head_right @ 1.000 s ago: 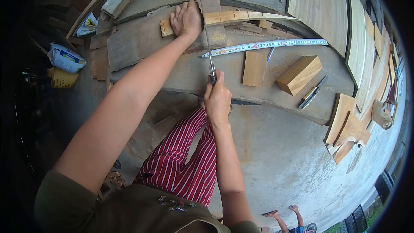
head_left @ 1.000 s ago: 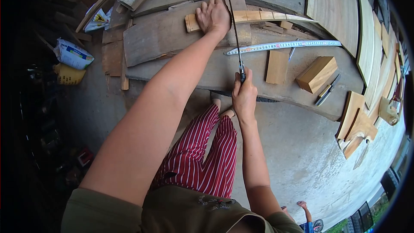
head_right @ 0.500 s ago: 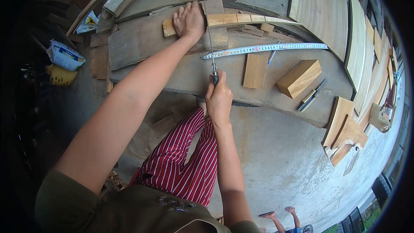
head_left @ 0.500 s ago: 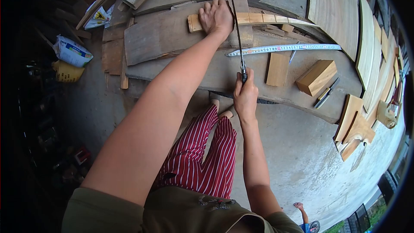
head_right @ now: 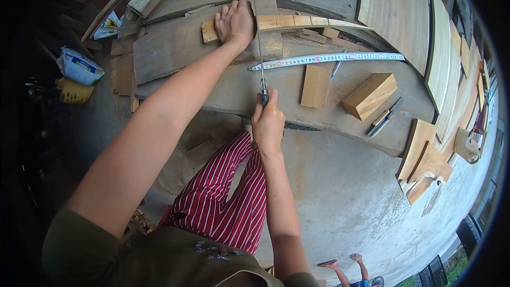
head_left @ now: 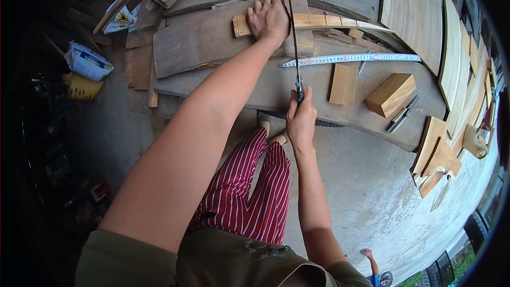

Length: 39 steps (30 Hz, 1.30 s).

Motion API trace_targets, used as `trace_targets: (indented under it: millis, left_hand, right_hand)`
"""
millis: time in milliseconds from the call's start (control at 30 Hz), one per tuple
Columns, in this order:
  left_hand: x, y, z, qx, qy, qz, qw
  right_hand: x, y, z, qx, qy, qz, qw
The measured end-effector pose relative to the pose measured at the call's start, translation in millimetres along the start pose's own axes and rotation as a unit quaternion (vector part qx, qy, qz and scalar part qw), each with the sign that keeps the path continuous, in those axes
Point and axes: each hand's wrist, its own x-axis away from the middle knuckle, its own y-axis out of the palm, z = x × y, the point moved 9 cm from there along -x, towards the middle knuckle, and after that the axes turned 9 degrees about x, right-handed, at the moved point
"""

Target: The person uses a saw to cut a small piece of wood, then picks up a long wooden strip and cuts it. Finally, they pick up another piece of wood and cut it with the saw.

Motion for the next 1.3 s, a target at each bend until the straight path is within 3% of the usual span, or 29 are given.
trace_targets:
  millis: [67, 233, 333, 500, 667, 767, 867, 900, 1000, 1067, 1300]
  left_hand:
    - [3, 4, 0, 0.001, -0.008, -0.014, 1.000]
    - [-4, 6, -4, 0.015, -0.018, 0.010, 1.000]
    - [-2, 5, -4, 0.018, -0.014, 0.006, 1.000]
    - [-1, 4, -4, -0.003, -0.002, 0.012, 1.000]
    - [-3, 2, -2, 0.020, -0.009, 0.029, 0.999]
    - [-2, 0, -2, 0.011, -0.007, 0.031, 0.999]
    - [-1, 1, -1, 0.018, -0.007, 0.011, 1.000]
    - [-1, 2, -2, 0.017, -0.005, 0.010, 1.000]
    - [-1, 2, -2, 0.008, -0.003, -0.002, 1.000]
    - [-2, 4, 0, 0.004, 0.000, 0.000, 1.000]
    - [-3, 3, -3, 0.003, -0.010, 0.016, 1.000]
  right_hand:
    - [4, -2, 4, -0.006, 0.019, -0.022, 1.000]
    - [123, -18, 57, 0.019, 0.068, -0.057, 0.996]
    - [112, -22, 49, 0.039, 0.065, -0.066, 0.995]
    - [-6, 0, 0, 0.009, 0.001, -0.007, 1.000]
    - [62, -13, 20, -0.019, 0.051, -0.038, 0.998]
    - [123, -24, 50, 0.048, 0.078, -0.067, 0.993]
    - [98, -30, 33, 0.037, 0.019, -0.007, 0.999]
    - [71, -25, 22, 0.020, 0.039, -0.043, 0.998]
    - [-8, -4, -4, 0.030, 0.017, -0.031, 0.999]
    - [-11, 3, -3, -0.003, 0.008, -0.010, 1.000]
    - [106, -22, 43, 0.027, 0.054, -0.049, 0.997]
